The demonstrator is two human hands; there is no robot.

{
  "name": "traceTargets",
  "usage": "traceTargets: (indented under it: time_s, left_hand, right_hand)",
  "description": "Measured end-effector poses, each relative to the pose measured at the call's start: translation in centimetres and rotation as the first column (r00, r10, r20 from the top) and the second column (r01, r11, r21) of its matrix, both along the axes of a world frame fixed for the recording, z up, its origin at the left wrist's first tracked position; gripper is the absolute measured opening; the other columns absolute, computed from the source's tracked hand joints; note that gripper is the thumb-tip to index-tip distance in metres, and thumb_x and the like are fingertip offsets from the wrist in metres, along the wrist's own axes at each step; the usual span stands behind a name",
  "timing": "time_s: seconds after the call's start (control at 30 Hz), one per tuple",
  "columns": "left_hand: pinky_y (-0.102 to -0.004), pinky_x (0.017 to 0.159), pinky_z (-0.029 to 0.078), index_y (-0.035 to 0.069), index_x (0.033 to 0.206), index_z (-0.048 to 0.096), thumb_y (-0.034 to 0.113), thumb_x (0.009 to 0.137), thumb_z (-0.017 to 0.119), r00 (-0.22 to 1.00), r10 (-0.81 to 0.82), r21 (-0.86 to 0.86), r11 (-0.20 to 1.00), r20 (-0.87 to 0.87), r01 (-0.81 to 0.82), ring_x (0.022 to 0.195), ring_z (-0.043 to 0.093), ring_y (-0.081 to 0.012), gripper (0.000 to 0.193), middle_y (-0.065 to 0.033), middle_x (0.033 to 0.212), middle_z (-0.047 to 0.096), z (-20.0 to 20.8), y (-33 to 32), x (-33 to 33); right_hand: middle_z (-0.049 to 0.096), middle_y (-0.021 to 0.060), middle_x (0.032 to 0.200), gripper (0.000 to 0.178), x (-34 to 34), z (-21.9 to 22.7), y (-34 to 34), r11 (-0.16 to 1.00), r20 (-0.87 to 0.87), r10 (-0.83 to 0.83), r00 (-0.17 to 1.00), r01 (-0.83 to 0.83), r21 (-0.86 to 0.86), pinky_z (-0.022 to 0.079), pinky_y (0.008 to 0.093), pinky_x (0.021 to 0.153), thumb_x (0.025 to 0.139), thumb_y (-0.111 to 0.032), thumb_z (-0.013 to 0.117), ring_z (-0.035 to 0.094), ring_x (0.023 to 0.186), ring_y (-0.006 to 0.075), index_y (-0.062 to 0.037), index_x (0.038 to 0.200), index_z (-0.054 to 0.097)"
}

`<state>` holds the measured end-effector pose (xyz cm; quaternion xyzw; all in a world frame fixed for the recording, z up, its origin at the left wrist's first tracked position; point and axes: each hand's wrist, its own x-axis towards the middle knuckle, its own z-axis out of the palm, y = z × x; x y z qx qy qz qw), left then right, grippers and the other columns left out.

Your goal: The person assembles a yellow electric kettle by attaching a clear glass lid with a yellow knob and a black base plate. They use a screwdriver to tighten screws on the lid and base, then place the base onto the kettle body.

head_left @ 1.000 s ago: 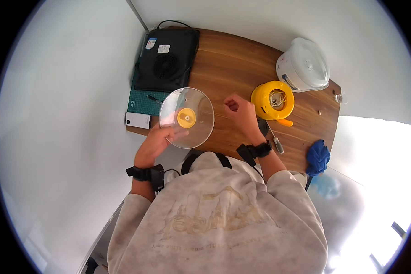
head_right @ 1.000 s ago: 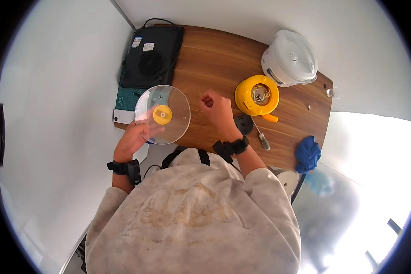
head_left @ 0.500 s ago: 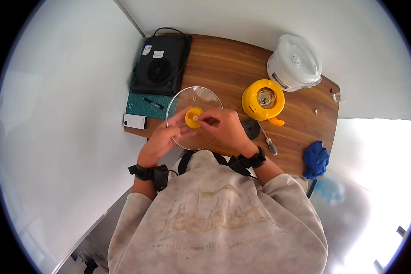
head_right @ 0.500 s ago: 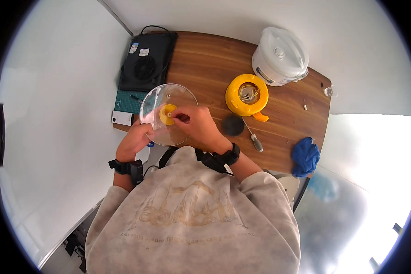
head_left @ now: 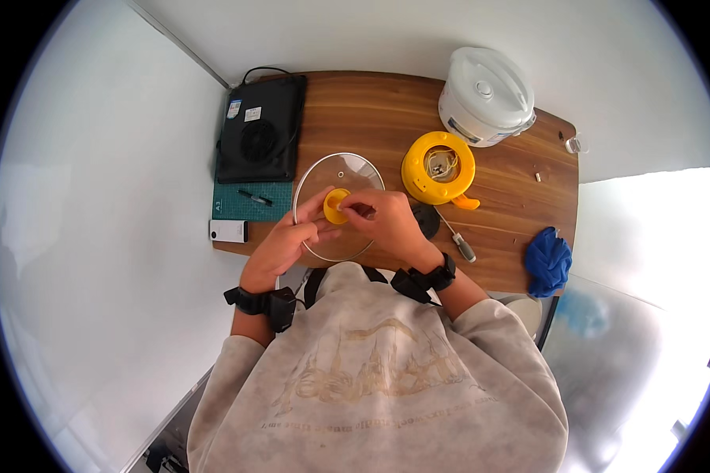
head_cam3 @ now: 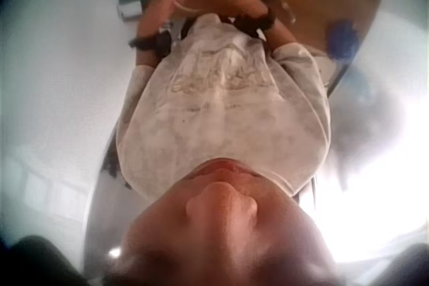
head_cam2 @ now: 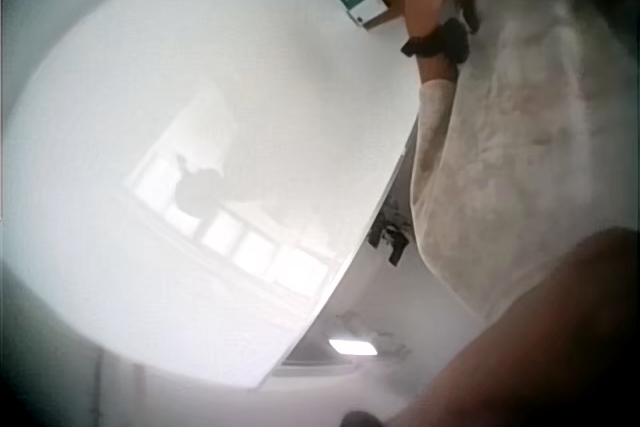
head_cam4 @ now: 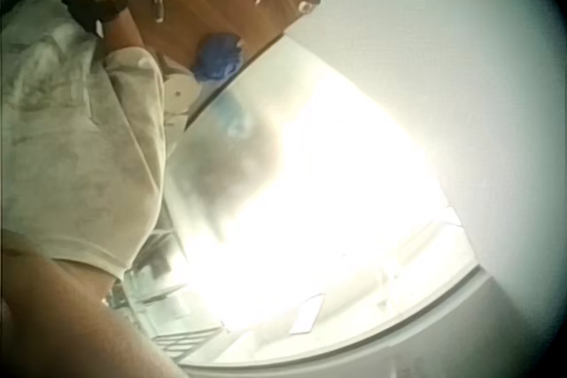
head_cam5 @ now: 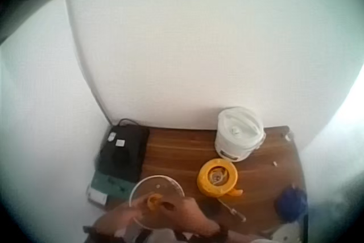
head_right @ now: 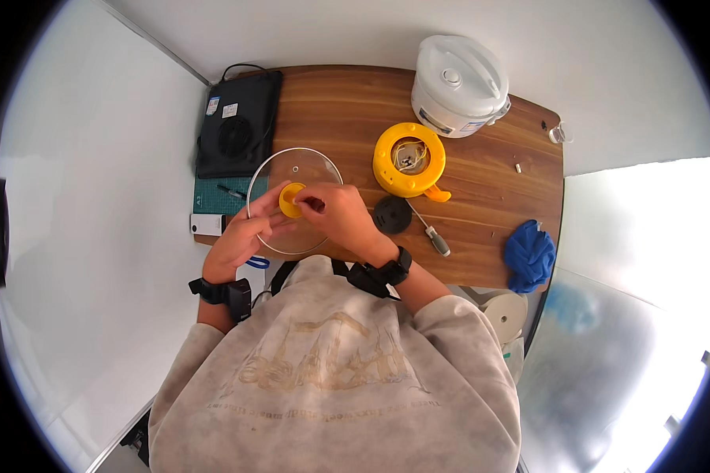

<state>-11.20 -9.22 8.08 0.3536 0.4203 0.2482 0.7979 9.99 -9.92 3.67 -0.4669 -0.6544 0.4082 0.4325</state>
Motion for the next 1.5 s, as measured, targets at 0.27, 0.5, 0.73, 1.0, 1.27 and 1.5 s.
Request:
traceTargets:
  time_s: [0.27,0.5,0.73,1.0,1.27,1.5]
  left_hand:
    - [-0.0412,0.112,0.042,0.0,0.158,0.027,-0.006,0.08,0.041,0.999,-0.045,0.005,0.999,0.011,0.045,0.14,0.046,-0.0271,0.08,-0.0135,0.158,0.036,0.1,1.7,0.2]
    - [-0.041,0.113,0.042,0.001,0.159,0.025,-0.008,0.078,0.041,0.999,-0.047,0.025,0.999,-0.017,0.047,0.14,0.045,-0.0265,0.082,-0.0133,0.159,0.036,0.0,1.8,0.1]
    - [-0.0401,0.113,0.041,0.002,0.159,0.024,-0.009,0.076,0.04,0.996,-0.073,0.044,0.996,-0.054,0.075,0.14,0.045,-0.0254,0.085,-0.0126,0.159,0.035,-0.1,1.5,-0.2]
    - [-0.0392,0.114,0.04,0.004,0.16,0.024,-0.007,0.075,0.04,0.981,-0.151,0.07,0.985,-0.119,0.16,0.14,0.044,-0.0247,0.087,-0.0111,0.159,0.035,-0.3,1.8,0.4]
    - [-0.0393,0.112,0.042,0.003,0.159,0.026,-0.006,0.077,0.041,0.981,-0.174,0.025,0.984,-0.092,0.177,0.139,0.046,-0.0241,0.084,-0.0115,0.158,0.036,-0.6,1.9,0.7]
    - [-0.0395,0.111,0.043,0.001,0.158,0.028,-0.006,0.078,0.042,0.988,-0.141,0.017,0.99,-0.06,0.142,0.138,0.047,-0.0244,0.081,-0.0116,0.158,0.037,-0.7,1.8,0.4]
  right_hand:
    - [0.068,0.0124,0.083,0.013,-0.6,-1.3,0.4,0.988,-0.016,-0.113,0.993,0.114,0.099,0.055,0.0326,0.064,0.082,-0.006,0.074,0.069,0.071,0.0264,-0.0024,0.094,0.072]
    - [0.069,0.0128,0.085,0.011,-1.2,-1.4,0.6,0.988,-0.111,-0.109,0.988,0.12,0.095,0.056,0.033,0.065,0.083,-0.004,0.073,0.07,0.073,0.0267,-0.0018,0.094,0.071]
    - [0.071,0.0143,0.087,0.011,-1.3,-0.9,0.2,0.993,-0.036,-0.115,0.993,0.116,0.021,0.056,0.0331,0.066,0.082,-0.005,0.074,0.071,0.072,0.0282,-0.0009,0.092,0.072]
    - [0.071,0.0144,0.086,0.012,-0.4,-1.1,0.0,0.991,-0.023,-0.133,0.991,0.133,0.009,0.057,0.0317,0.066,0.083,-0.005,0.074,0.071,0.072,0.0261,-0.0001,0.094,0.072]
    - [0.07,0.0118,0.086,0.013,0.1,-0.9,-0.3,0.991,-0.061,-0.13,0.99,0.128,-0.032,0.057,0.0309,0.068,0.082,-0.005,0.074,0.071,0.074,0.0243,-0.0008,0.094,0.071]
    - [0.07,0.0118,0.086,0.013,0.5,-0.8,-0.1,0.995,-0.085,-0.068,0.994,0.062,-0.072,0.057,0.0304,0.07,0.081,-0.002,0.074,0.071,0.075,0.0231,0.0007,0.094,0.07]
